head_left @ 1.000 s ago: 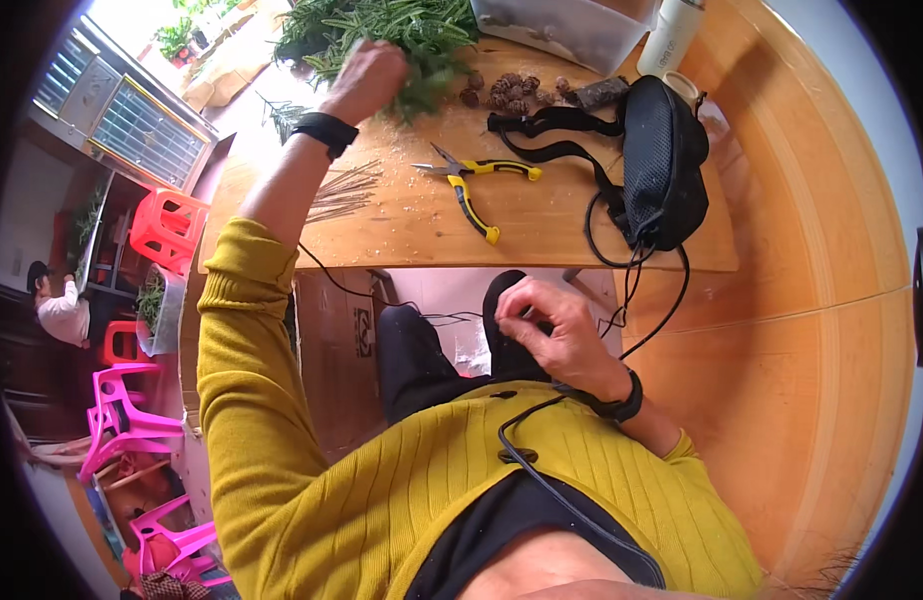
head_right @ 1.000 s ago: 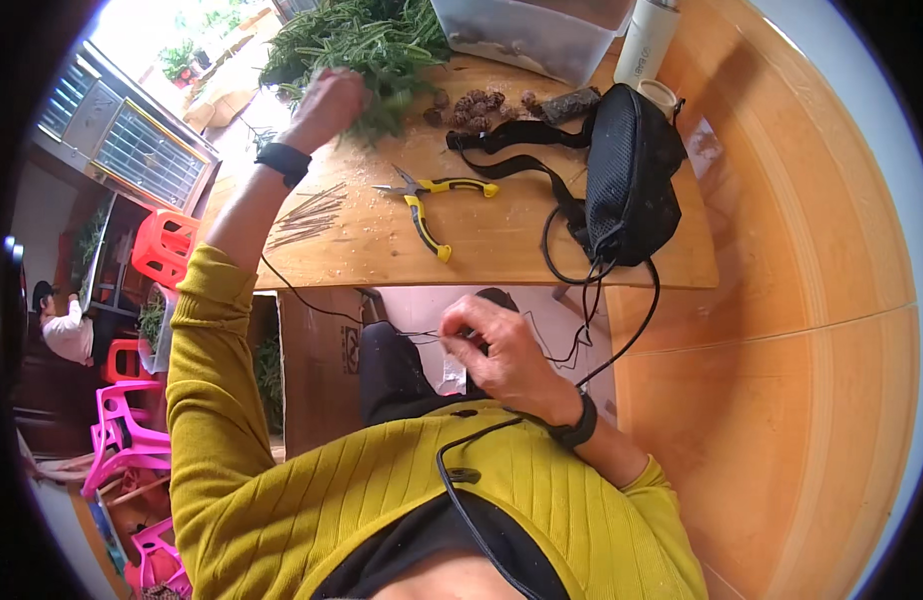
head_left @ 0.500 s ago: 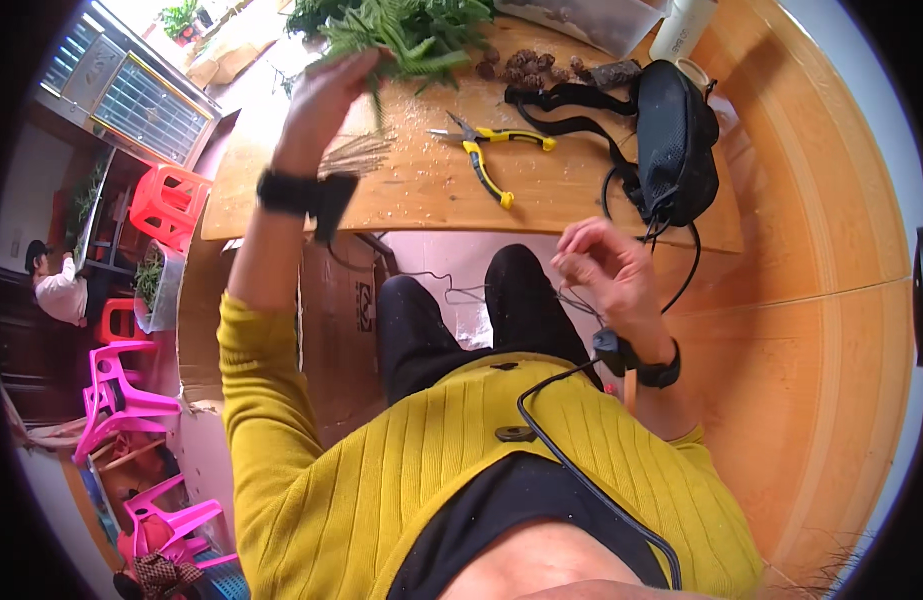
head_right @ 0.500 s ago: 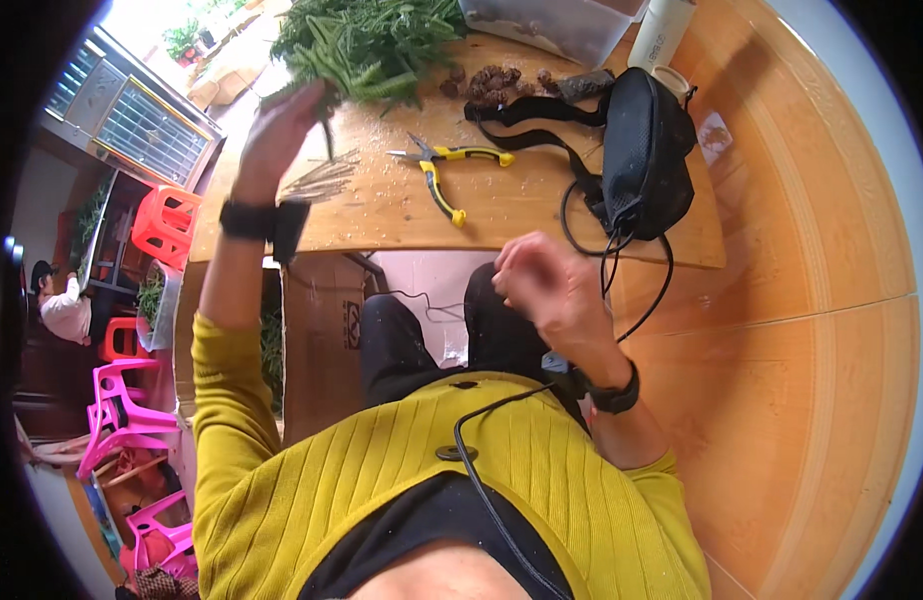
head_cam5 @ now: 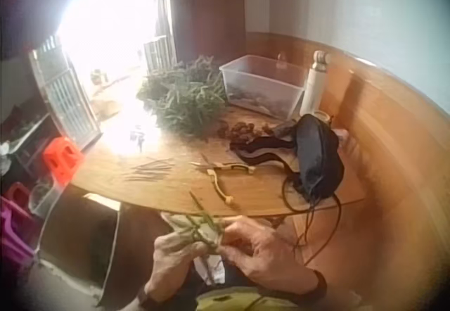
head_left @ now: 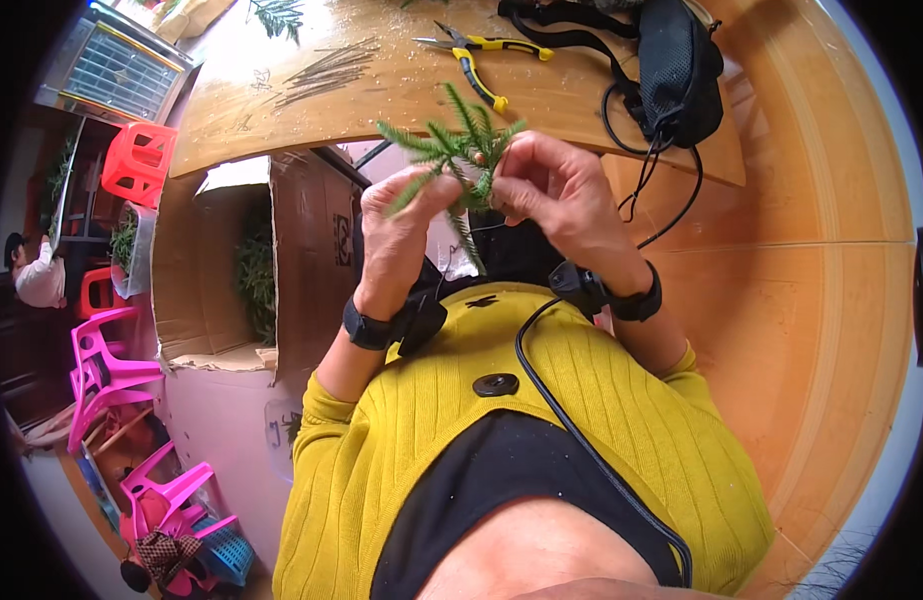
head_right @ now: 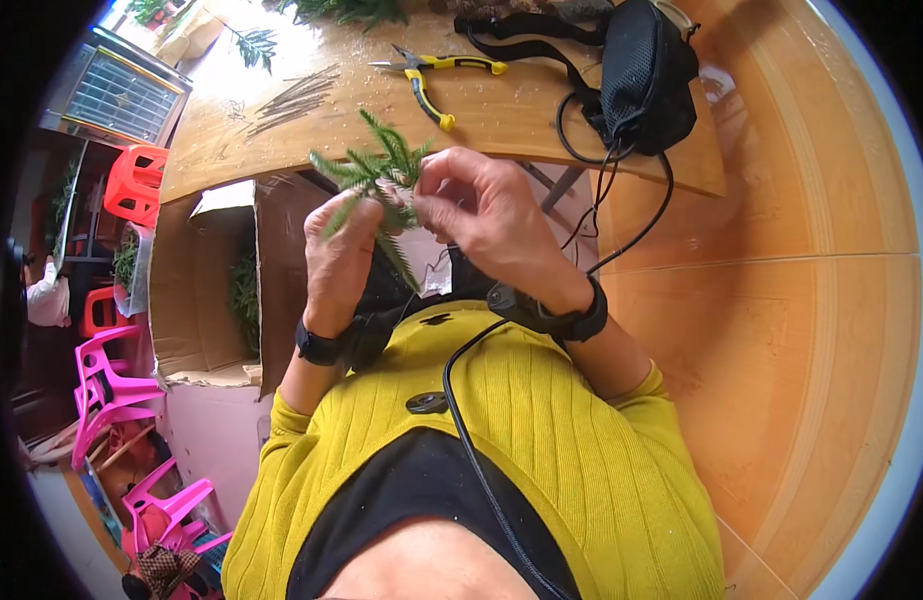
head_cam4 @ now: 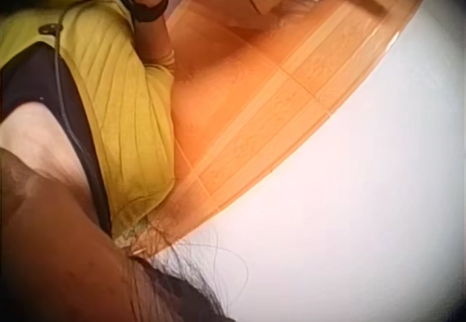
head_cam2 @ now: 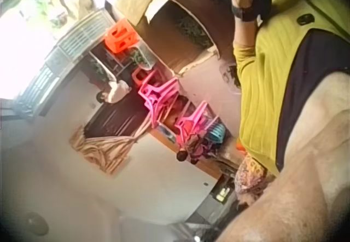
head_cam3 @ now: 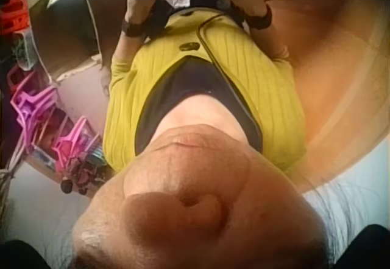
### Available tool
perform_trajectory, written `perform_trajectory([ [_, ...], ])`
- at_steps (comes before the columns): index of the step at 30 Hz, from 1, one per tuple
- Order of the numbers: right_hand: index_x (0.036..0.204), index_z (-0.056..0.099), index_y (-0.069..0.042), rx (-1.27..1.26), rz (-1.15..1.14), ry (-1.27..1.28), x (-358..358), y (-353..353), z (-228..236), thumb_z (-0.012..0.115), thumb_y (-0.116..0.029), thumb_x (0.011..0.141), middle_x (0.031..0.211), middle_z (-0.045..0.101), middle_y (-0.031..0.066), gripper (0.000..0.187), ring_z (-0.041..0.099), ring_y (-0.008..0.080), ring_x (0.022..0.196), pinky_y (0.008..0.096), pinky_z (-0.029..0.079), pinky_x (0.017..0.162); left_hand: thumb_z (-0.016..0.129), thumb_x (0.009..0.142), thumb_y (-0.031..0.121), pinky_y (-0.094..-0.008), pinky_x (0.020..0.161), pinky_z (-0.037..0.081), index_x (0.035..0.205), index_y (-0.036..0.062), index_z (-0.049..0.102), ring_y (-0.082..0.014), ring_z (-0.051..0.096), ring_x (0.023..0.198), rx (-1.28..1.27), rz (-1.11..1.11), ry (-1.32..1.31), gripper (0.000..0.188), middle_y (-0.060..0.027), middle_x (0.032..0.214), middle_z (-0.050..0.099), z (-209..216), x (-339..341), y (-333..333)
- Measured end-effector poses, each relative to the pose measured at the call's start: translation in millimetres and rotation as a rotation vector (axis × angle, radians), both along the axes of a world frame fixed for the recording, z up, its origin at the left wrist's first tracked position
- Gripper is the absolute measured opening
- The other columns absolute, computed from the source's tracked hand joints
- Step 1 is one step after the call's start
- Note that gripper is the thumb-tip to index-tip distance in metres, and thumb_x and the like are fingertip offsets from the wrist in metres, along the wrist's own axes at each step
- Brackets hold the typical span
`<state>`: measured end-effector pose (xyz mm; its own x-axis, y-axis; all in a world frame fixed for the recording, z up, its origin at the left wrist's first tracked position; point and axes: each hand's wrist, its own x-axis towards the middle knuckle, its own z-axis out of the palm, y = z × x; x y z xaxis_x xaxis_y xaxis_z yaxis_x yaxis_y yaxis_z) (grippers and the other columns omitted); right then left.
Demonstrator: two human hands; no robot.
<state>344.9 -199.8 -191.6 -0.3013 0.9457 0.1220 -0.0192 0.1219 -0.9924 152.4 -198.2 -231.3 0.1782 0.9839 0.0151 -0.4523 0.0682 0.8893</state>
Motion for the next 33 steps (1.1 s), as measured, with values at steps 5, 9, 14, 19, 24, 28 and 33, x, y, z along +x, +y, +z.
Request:
perform_trajectory([
  [5, 0.097, 0.059, 0.001, -0.184, -0.094, 0.239, 5.7, -9.4, 8.6, 0.062, -0.002, 0.088, 0.110, 0.061, 0.0118, 0.010, 0.061, 0.0078, 0.073, 0.0196, 0.051, 0.060, 0.065, 0.088, 0.003, -0.0274, 0.079, 0.052, 0.099, -0.0038, 0.068, -0.0143, 0.065, 0.084, 0.015, 0.033, -0.049, 0.014, -0.0094, 0.092, 0.070, -4.9, -1.3, -13.8],
  [9, 0.096, 0.060, -0.001, -0.030, -0.141, 0.127, 4.6, -18.2, 19.1, 0.064, -0.005, 0.088, 0.106, 0.062, 0.0101, 0.010, 0.060, 0.0067, 0.070, 0.0179, 0.049, 0.056, 0.063, 0.089, 0.004, -0.0281, 0.083, 0.050, 0.102, -0.0042, 0.068, -0.0156, 0.065, 0.087, 0.101, 0.110, 0.102, 0.016, -0.0112, 0.095, 0.070, -7.7, 0.0, -20.2],
  [14, 0.095, 0.061, -0.003, 0.093, -0.075, -0.139, -1.3, -16.8, -5.0, 0.065, -0.008, 0.089, 0.096, 0.064, 0.0068, 0.010, 0.059, 0.0055, 0.066, 0.0162, 0.046, 0.052, 0.067, 0.087, 0.003, -0.0230, 0.076, 0.049, 0.102, -0.0013, 0.070, -0.0079, 0.059, 0.083, 0.222, 0.096, 0.235, 0.016, -0.0040, 0.095, 0.067, 3.7, 9.0, -27.6],
  [19, 0.095, 0.061, -0.004, -0.252, -0.034, 0.181, 8.9, -17.6, -2.5, 0.064, -0.008, 0.089, 0.085, 0.064, 0.0032, 0.008, 0.057, 0.0043, 0.063, 0.0161, 0.045, 0.049, 0.067, 0.086, 0.002, -0.0228, 0.077, 0.049, 0.103, -0.0011, 0.069, -0.0080, 0.059, 0.085, 0.104, -0.005, 0.117, 0.018, -0.0051, 0.101, 0.065, -9.0, 1.6, -30.0],
  [24, 0.095, 0.061, -0.004, -0.113, -0.113, -0.013, 5.2, -23.2, -8.2, 0.064, -0.009, 0.090, 0.077, 0.063, 0.0006, 0.007, 0.056, 0.0037, 0.061, 0.0157, 0.044, 0.049, 0.067, 0.086, 0.004, -0.0220, 0.075, 0.048, 0.101, -0.0013, 0.068, -0.0078, 0.060, 0.082, 0.382, 0.337, 0.437, 0.016, -0.0050, 0.095, 0.066, 29.2, 9.8, -21.9],
  [28, 0.094, 0.060, -0.004, -0.099, -0.092, -0.060, 1.5, -25.6, -7.8, 0.063, -0.008, 0.090, 0.081, 0.064, 0.0014, 0.007, 0.056, 0.0029, 0.062, 0.0158, 0.045, 0.051, 0.068, 0.086, 0.005, -0.0203, 0.070, 0.048, 0.098, -0.0019, 0.068, -0.0067, 0.060, 0.075, 0.496, 0.261, 0.695, 0.014, -0.0033, 0.085, 0.067, 18.1, 2.9, -26.5],
  [33, 0.093, 0.059, -0.002, 0.002, -0.146, -0.145, 3.6, -27.9, -8.2, 0.063, -0.002, 0.086, 0.090, 0.065, 0.0052, 0.007, 0.058, 0.0051, 0.072, 0.0192, 0.047, 0.058, 0.069, 0.086, 0.006, -0.0182, 0.063, 0.047, 0.097, -0.0019, 0.068, -0.0050, 0.060, 0.068, 0.069, 0.092, 0.401, 0.013, -0.0024, 0.081, 0.068, -5.0, -6.4, -29.2],
])
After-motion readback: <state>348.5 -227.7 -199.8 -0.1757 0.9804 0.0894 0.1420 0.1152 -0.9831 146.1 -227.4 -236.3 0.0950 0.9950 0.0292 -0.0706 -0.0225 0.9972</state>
